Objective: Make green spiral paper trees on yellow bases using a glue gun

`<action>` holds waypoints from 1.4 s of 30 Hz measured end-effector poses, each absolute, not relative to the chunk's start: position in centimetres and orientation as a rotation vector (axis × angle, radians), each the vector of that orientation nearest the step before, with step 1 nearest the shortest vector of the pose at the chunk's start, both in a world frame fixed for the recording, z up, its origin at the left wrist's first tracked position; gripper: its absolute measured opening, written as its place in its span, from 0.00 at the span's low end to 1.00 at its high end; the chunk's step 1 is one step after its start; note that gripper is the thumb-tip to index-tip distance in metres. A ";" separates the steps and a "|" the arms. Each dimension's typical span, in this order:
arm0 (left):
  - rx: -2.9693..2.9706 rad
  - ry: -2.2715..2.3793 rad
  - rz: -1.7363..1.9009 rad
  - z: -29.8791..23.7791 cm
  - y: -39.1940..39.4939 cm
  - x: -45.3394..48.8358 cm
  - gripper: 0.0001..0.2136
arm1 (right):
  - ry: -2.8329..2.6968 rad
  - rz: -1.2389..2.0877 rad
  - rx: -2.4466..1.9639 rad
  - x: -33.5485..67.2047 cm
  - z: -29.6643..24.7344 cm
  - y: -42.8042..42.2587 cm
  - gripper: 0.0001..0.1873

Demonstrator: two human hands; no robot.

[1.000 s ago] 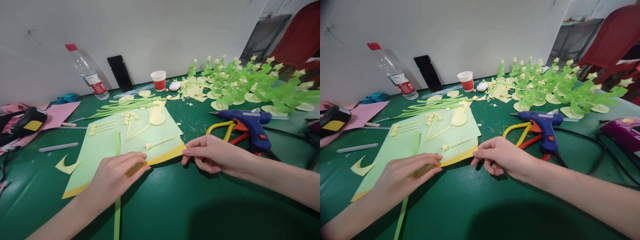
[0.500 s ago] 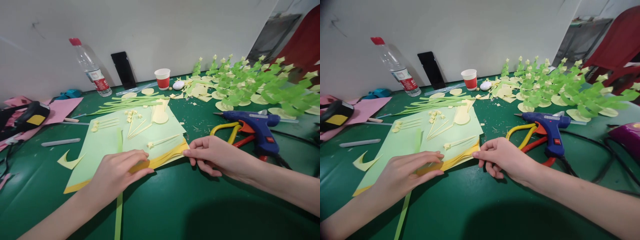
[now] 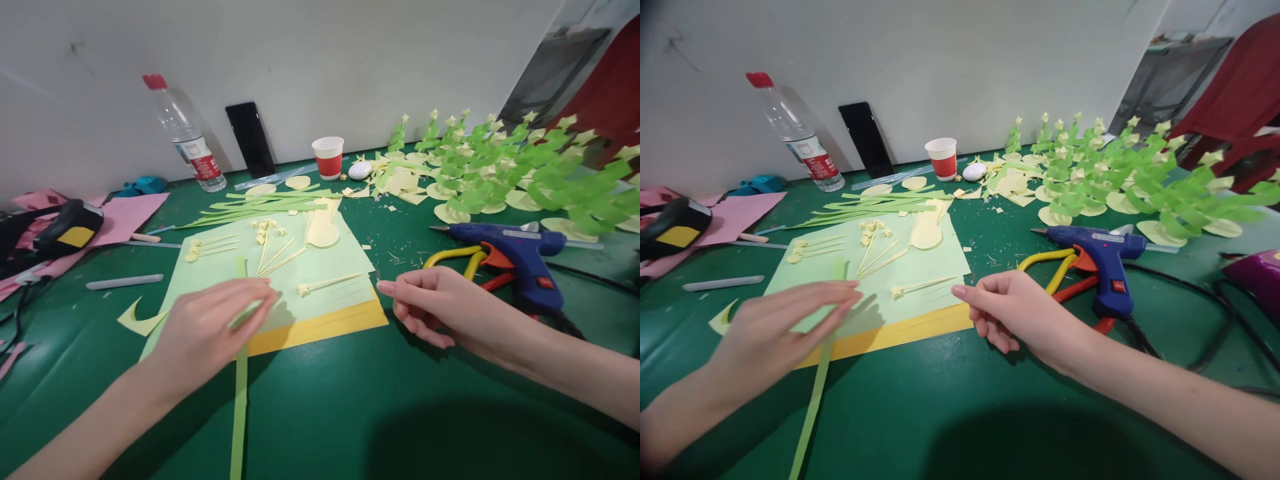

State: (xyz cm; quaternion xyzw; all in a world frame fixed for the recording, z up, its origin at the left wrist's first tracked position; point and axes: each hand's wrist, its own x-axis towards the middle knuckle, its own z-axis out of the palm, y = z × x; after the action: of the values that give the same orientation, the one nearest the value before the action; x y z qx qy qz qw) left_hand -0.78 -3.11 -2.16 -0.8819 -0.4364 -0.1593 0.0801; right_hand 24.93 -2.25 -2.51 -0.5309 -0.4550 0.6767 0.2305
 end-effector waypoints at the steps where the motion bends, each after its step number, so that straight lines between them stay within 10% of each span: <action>1: -2.569 -1.437 -0.488 -1.8 -2.7 -1.2 0.09 | -1.275 1.829 -1.455 25.0 -2.4 -2.3 0.19; 12: -2.360 -2.283 -0.368 -2.1 0.2 -3.5 0.22 | -1.486 1.492 -1.469 25.5 -2.9 -2.2 0.11; 27: -2.427 -2.382 -0.864 -1.0 0.0 -2.7 0.16 | -1.764 0.552 -1.547 28.5 -0.3 0.5 0.24; 42: -2.834 -2.067 -1.684 4.3 0.4 7.3 0.07 | -2.067 1.054 -1.131 23.3 2.8 -0.1 0.11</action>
State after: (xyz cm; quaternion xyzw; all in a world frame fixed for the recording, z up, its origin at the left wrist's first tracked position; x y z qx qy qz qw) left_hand 7.25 0.39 4.27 -0.6778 -0.4944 -0.4028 -0.3659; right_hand 23.30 -0.08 2.76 -0.4209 -0.7696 0.3925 0.2765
